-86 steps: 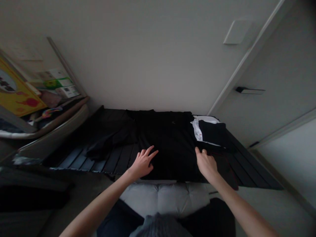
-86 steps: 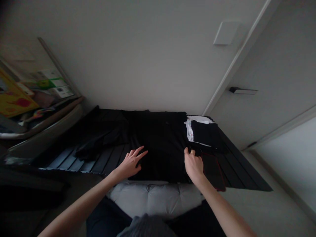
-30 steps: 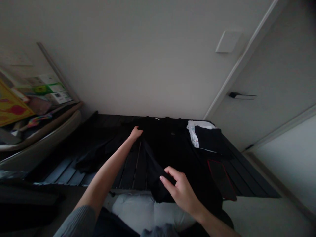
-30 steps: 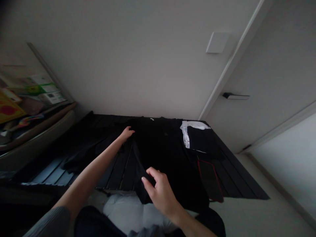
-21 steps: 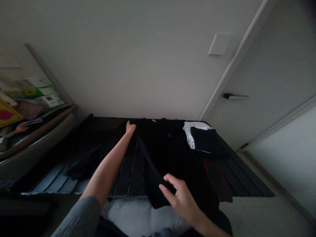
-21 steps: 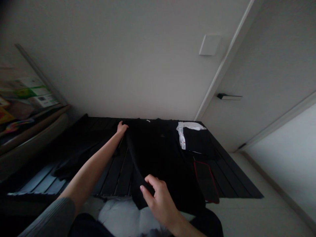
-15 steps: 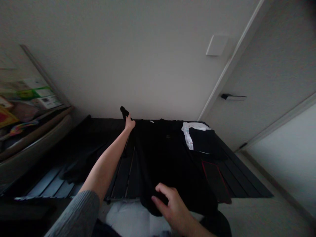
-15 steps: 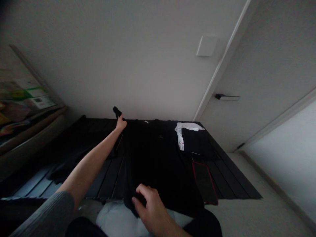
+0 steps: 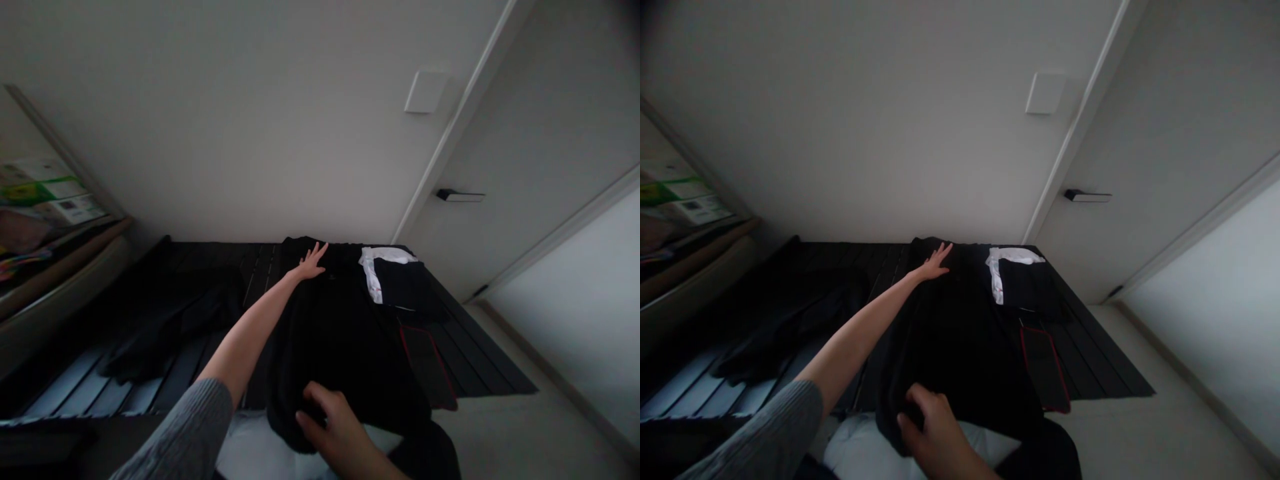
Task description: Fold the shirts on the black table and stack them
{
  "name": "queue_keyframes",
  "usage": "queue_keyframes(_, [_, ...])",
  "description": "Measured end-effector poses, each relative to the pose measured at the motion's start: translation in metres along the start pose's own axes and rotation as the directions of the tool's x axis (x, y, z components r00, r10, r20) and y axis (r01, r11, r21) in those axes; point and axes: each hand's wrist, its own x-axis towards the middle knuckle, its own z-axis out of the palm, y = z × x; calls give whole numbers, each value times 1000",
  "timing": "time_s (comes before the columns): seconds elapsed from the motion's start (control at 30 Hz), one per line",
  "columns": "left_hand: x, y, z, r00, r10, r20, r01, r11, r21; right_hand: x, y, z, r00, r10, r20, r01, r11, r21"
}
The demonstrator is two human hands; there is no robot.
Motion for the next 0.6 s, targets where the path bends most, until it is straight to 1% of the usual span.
queue_keyframes(0.07, [-7, -1, 7, 1000, -10, -2, 10, 998, 62, 1, 3, 1, 1000, 14, -9, -14, 1000, 26])
queue_keyframes(0.13, [-15, -8, 11, 1000, -29, -4, 29, 990, 141, 0, 3, 2, 998, 58, 1, -58, 997, 41])
queue_keyframes(0.2, [-26, -19, 13, 996, -83, 41, 72, 973, 219, -2, 1, 4, 995, 94, 10, -95, 995, 25])
queue_keyframes(0.27, [-37, -32, 15, 983, -160, 90, 131, 954, 268, -6, 0, 7, 994, 102, 38, -99, 993, -57])
queue_keyframes(0.33, [-46, -45, 16, 969, -229, 94, 193, 937, 291, -10, 0, 12, 991, 93, 96, -75, 983, -170])
queue_keyframes(0.43, [-53, -60, 18, 946, -320, 49, 286, 897, 338, -13, 4, 18, 972, 153, 176, -94, 948, -303])
queue_keyframes(0.53, [-50, -69, 21, 910, -413, -33, 393, 835, 385, -13, 10, 20, 956, 218, 194, -135, 920, -369])
queue_keyframes(0.6, [-45, -73, 23, 884, -460, -83, 451, 794, 408, -13, 16, 18, 955, 227, 190, -138, 910, -391])
